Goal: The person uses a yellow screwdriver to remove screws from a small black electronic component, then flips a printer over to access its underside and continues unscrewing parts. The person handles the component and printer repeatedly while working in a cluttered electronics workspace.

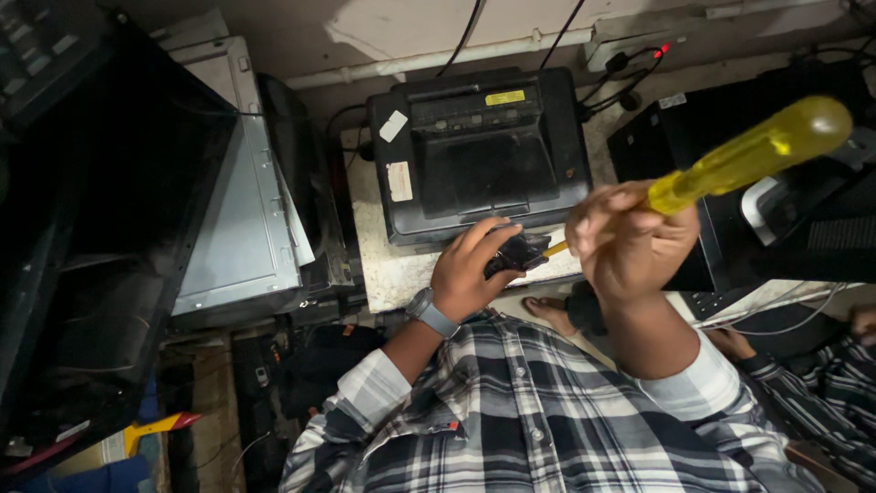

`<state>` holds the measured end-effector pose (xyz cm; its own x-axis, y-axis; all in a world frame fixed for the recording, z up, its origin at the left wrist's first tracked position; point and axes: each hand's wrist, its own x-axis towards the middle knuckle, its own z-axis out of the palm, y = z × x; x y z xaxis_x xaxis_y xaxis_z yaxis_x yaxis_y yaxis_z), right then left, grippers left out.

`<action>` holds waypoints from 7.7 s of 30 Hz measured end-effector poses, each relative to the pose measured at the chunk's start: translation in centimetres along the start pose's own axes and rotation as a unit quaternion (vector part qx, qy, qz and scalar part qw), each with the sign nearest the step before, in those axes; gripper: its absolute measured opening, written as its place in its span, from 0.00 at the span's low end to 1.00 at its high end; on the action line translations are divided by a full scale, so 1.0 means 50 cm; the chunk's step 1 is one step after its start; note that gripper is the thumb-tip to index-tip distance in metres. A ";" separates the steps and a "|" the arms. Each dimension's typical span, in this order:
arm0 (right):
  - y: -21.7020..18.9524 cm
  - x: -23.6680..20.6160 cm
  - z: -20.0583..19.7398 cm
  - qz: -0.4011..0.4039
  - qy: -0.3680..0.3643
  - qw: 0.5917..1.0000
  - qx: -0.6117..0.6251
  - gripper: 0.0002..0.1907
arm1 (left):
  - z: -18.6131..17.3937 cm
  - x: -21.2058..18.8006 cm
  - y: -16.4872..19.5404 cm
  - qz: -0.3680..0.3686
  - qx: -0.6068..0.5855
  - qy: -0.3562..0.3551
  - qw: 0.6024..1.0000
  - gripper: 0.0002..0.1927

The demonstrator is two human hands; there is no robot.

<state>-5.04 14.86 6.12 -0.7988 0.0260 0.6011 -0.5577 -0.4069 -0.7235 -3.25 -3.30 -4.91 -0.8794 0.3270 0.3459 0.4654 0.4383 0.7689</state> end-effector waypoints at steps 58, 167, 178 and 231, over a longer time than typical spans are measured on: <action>0.043 -0.083 -0.061 0.121 0.004 0.992 0.028 0.19 | 0.072 -0.037 -0.002 0.080 -0.075 0.078 0.991 0.07; 0.122 -0.028 0.041 0.122 -0.006 0.982 0.146 0.15 | 0.044 -0.049 -0.049 -0.082 -0.079 0.067 0.991 0.44; 0.132 -0.027 0.058 0.121 -0.024 0.984 0.132 0.14 | 0.021 -0.045 -0.041 -0.090 -0.093 0.059 0.990 0.42; 0.159 -0.054 0.069 0.107 0.044 0.985 0.131 0.14 | 0.010 -0.050 -0.037 -0.068 -0.101 0.067 0.990 0.42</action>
<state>-6.51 8.42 -0.08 -0.9146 -0.0127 0.4042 -0.3054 -0.6334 -0.7110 -1.86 -4.52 -7.46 -0.9440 0.1565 0.2903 0.3249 0.2890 0.9005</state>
